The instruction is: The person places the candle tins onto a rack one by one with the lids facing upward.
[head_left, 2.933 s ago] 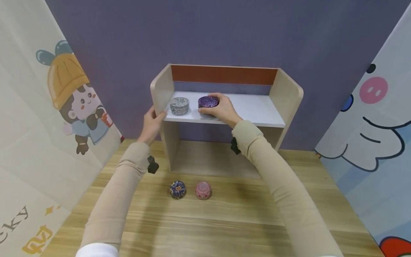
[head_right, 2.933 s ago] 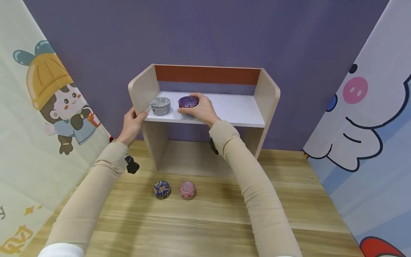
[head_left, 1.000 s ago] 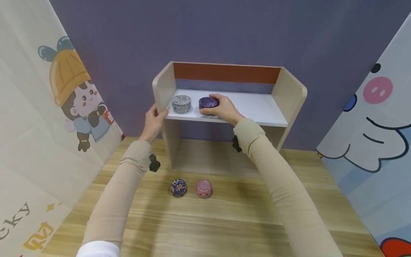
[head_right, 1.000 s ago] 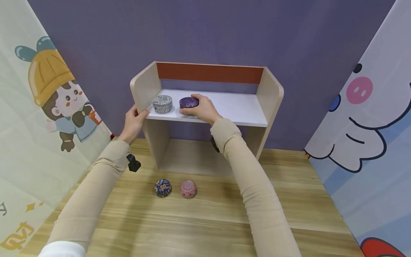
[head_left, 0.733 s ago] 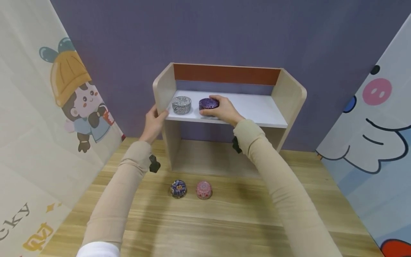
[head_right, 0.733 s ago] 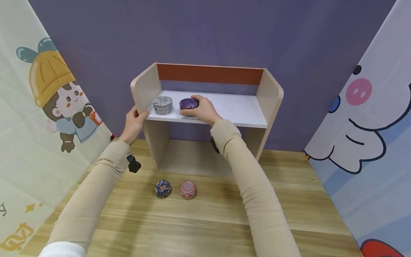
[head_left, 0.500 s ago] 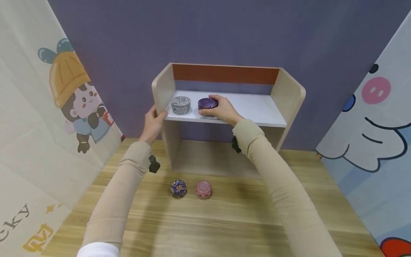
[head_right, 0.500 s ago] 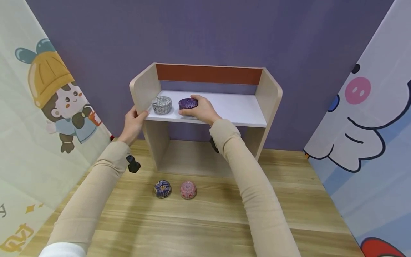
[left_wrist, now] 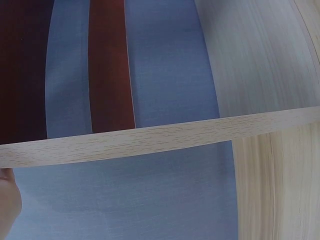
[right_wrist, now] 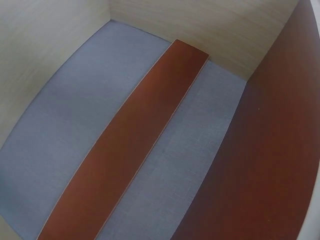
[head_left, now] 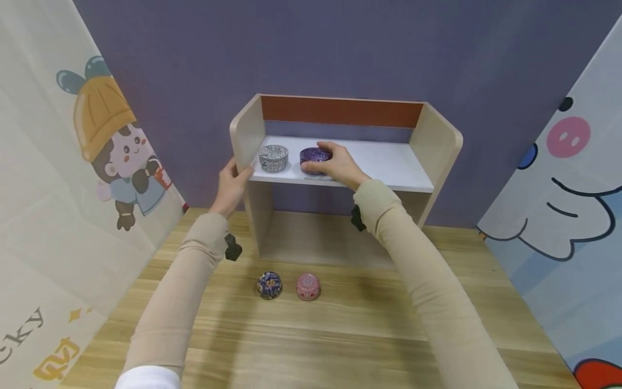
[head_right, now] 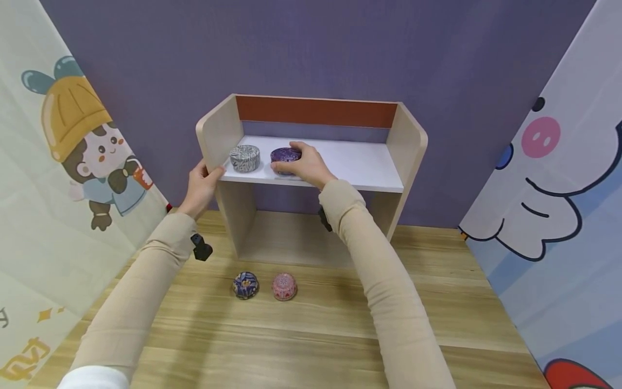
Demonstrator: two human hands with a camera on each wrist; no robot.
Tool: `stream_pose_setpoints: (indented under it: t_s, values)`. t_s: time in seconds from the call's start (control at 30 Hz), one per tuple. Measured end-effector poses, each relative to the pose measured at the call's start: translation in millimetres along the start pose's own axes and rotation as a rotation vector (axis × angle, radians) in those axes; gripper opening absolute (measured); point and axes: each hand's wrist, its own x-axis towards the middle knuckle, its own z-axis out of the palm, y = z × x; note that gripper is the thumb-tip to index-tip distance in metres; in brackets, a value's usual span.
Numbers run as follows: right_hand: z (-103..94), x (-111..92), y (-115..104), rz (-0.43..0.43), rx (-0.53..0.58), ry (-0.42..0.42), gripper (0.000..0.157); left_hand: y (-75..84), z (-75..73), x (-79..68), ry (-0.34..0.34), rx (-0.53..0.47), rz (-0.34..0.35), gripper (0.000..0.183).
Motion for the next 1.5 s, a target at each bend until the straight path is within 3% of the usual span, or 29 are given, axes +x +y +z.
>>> stream_pose_setpoints:
  t_s: [0.43, 0.67, 1.0, 1.2, 1.33, 1.5]
  values:
    - [-5.0, -6, -3, -0.003, 0.141, 0.057, 0.078, 3.8, -1.2, -0.7, -0.028, -0.021, -0.005, 0.052]
    - [-14.1, -13, -4, 0.014, 0.129, 0.122, 0.07, 2.7, -1.6, -1.6, -0.021, -0.018, -0.014, 0.052]
    - [-27.9, -29, -6, -0.06, 0.142, 0.271, 0.049, 0.8, -0.7, -1.5, -0.03, -0.012, -0.016, 0.052]
    - [-35.5, -46, -5, -0.138, 0.223, 0.331, 0.041, 1.3, -0.1, -2.6, -0.014, -0.011, -0.008, 0.05]
    - [-40.3, -60, -5, -0.166, 0.272, 0.326, 0.038, 1.8, -0.3, -1.6, -0.012, -0.008, -0.007, 0.05]
    - [-44.8, -77, 1, -0.165, 0.333, 0.252, 0.037, -0.5, 0.1, -1.2, -0.015, 0.003, -0.013, 0.05]
